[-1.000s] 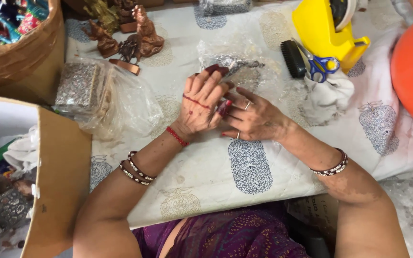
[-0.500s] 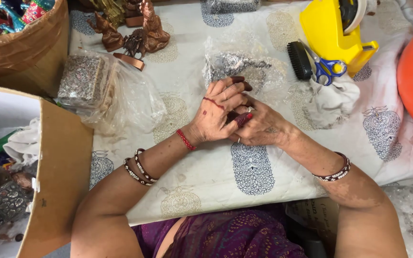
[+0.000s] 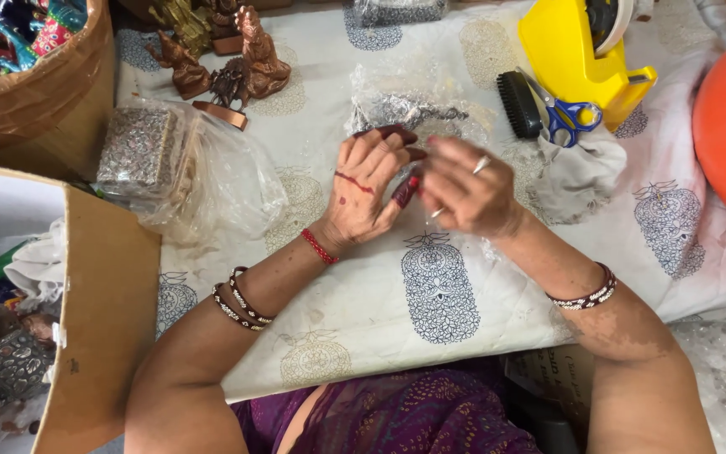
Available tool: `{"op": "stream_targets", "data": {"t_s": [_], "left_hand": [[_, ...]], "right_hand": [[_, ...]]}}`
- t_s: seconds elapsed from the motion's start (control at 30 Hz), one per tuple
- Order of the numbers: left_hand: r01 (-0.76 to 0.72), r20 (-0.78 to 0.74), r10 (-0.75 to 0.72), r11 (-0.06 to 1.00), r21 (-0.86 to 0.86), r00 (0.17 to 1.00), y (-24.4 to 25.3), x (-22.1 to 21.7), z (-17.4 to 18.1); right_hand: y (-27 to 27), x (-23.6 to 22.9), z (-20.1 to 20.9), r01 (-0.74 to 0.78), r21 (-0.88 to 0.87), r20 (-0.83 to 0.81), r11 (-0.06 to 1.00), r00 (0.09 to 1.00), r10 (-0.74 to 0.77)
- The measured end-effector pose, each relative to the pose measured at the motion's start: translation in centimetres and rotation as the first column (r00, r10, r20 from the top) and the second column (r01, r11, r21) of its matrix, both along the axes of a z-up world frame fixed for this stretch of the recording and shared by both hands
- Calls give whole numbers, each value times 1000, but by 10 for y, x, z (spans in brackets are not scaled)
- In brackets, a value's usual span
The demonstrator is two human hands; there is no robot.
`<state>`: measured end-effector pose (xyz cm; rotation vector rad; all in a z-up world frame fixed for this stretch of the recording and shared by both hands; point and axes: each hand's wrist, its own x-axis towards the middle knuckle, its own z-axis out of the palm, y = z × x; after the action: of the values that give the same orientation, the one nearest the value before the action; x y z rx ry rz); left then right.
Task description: The person wraps a metal figurine in bubble wrap by hand and secures it with tape from a dispenser, then repeats the process with a second figurine.
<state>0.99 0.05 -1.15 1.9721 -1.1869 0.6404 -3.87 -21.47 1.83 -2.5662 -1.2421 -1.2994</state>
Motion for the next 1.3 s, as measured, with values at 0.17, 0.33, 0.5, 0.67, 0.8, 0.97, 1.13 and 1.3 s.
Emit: {"op": "stream_targets", "data": {"t_s": [0.17, 0.33, 0.5, 0.67, 0.8, 0.97, 1.13, 1.3], "left_hand": [[-68, 28, 67, 997, 37, 997, 1, -6, 21], [-100, 84, 93, 991, 88, 992, 3, -4, 21], [-134, 161, 100, 968, 211, 982, 3, -2, 36], [-175, 221, 115, 945, 276, 969, -18, 20, 54], [-97, 344, -11, 950, 296, 939, -36, 39, 80], [-52, 90, 9, 873, 485, 996, -43, 65, 68], [-144, -32, 214, 755, 640, 976, -35, 69, 67], [-168, -42, 269, 710, 684, 962, -38, 68, 67]], "right_hand": [[-17, 7, 4, 166, 332, -179, 929, 978, -110], [-33, 23, -13, 368, 282, -304, 886, 910, -281], [-22, 14, 3, 449, 206, -572, 869, 776, -266], [-25, 17, -4, 444, 201, -531, 873, 798, -284], [-28, 18, -7, 449, 212, -536, 868, 796, -281], [-30, 20, -9, 464, 190, -548, 865, 781, -298], [-32, 24, -14, 430, 234, -558, 872, 794, -242], [-31, 23, -7, 484, 203, -674, 851, 700, -237]]}}
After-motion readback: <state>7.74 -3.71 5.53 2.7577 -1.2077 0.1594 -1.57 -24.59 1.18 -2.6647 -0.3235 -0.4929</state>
